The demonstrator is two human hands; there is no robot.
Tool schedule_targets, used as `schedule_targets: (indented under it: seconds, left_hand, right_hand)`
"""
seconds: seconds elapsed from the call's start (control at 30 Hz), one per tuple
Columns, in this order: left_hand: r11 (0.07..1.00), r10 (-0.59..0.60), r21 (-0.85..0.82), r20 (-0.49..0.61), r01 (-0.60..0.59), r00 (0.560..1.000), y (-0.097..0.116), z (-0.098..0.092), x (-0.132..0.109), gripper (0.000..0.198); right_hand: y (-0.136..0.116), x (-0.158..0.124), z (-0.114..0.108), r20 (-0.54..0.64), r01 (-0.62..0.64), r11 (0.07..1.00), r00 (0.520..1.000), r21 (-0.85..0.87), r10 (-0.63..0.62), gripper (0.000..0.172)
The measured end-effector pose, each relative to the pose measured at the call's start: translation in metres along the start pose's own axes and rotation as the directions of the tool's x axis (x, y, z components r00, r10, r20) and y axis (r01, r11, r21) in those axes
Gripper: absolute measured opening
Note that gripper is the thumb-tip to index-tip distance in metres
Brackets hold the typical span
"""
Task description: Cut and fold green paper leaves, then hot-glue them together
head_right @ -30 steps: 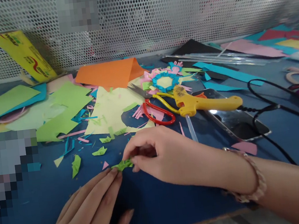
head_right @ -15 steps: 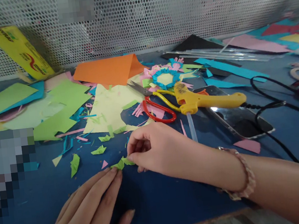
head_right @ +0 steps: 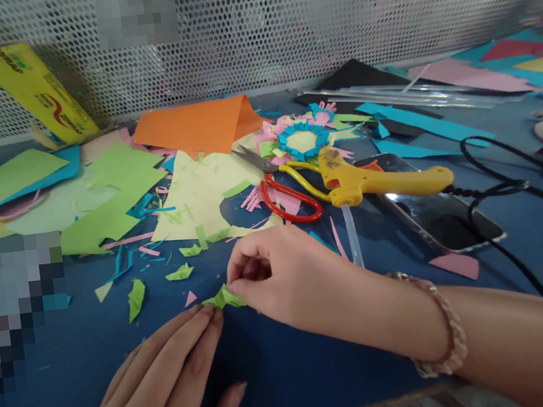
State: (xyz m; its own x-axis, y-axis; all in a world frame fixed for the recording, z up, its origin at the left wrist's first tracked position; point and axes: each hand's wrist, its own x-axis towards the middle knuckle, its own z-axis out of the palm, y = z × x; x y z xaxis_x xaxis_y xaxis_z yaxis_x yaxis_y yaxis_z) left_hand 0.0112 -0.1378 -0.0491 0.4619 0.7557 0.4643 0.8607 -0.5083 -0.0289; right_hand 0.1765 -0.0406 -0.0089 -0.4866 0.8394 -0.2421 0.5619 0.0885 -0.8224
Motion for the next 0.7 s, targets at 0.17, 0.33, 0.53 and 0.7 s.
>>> schedule_targets:
  seconds: [0.17, 0.33, 0.53, 0.7]
  left_hand:
    - [1.0, 0.01, 0.014, 0.01, -0.01, 1.0, -0.0007, -0.0007, 0.0001, 0.039]
    - [1.0, 0.006, 0.004, 0.014, -0.006, 1.0, -0.0007, -0.001, 0.0, 0.039]
    - [1.0, -0.002, -0.013, 0.016, 0.003, 1.0, -0.0004, -0.0012, 0.0003, 0.039]
    - [1.0, -0.001, -0.013, 0.018, 0.001, 1.0, -0.0004, -0.0016, 0.0005, 0.039]
  right_hand:
    - [0.0028, -0.0006, 0.001, -0.017, 0.063, 0.998, 0.998, 0.019, -0.063, 0.007]
    - [0.0033, -0.0008, 0.0011, 0.001, 0.075, 0.997, 0.997, 0.035, -0.075, 0.008]
    - [0.0058, -0.0013, 0.0038, -0.02, 0.087, 0.996, 0.996, -0.038, -0.087, 0.005]
    - [0.0069, -0.0008, 0.005, -0.021, 0.089, 0.993, 0.996, -0.072, -0.091, 0.005]
